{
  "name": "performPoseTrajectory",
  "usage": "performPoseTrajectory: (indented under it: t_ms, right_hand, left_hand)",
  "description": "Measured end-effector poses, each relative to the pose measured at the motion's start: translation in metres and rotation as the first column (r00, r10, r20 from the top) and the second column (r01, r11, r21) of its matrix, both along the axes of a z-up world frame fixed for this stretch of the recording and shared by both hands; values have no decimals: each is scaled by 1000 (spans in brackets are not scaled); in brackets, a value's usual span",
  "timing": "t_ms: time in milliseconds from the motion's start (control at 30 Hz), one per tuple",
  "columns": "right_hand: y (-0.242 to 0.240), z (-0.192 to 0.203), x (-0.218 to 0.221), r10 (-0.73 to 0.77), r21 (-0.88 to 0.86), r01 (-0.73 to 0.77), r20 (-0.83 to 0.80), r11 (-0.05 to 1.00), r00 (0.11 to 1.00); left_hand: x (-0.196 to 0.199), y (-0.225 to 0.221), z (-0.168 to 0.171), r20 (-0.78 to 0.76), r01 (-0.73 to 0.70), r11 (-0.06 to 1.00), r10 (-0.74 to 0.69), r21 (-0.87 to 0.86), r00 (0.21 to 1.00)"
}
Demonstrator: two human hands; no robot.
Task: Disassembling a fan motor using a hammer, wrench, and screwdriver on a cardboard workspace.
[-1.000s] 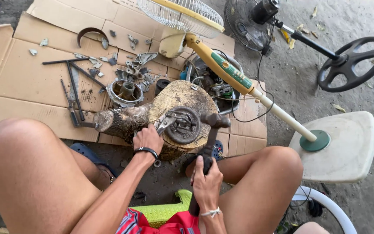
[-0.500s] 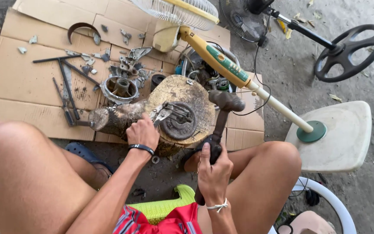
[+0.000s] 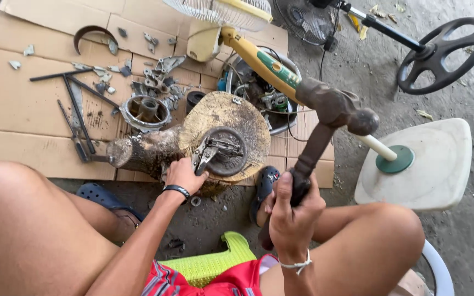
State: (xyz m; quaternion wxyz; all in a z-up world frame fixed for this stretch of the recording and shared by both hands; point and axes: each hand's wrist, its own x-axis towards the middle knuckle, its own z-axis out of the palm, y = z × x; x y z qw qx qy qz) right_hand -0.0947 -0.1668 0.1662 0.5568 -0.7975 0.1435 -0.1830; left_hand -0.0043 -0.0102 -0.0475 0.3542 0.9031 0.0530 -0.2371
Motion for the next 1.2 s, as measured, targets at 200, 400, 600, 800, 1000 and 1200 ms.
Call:
performPoseTrajectory:
  t_ms: [200,400,600,800,1000,1200]
  right_hand:
    - [-4,0,1,-46,9,47,-50,999,998]
    - [-4,-76,13,-264,-131,272,74,953,962]
    - [-18,-175,-22,-249,-235,129,-603,963,758]
    - [-29,-137,-30,-330,18,419,-586,908,740]
    - [-24,-134,-18,-140,204,237,-402,950,905]
    - [10,-149,-16,-53,35,89,-575,995,816]
  left_hand:
    - [12,12,20,-380,-226,882,58,-414,923]
    - [5,-3,-1,-278,-171,971,119,-169,953]
    - [-6,-9,-9,-148,-92,992,80,-82,986]
    - [-11,-20,-11,-167,-84,989,63,-122,984]
    - [4,-5,9,-56,-219,963,213,-154,975]
    - [-3,4,19,-103,-149,987,155,64,982]
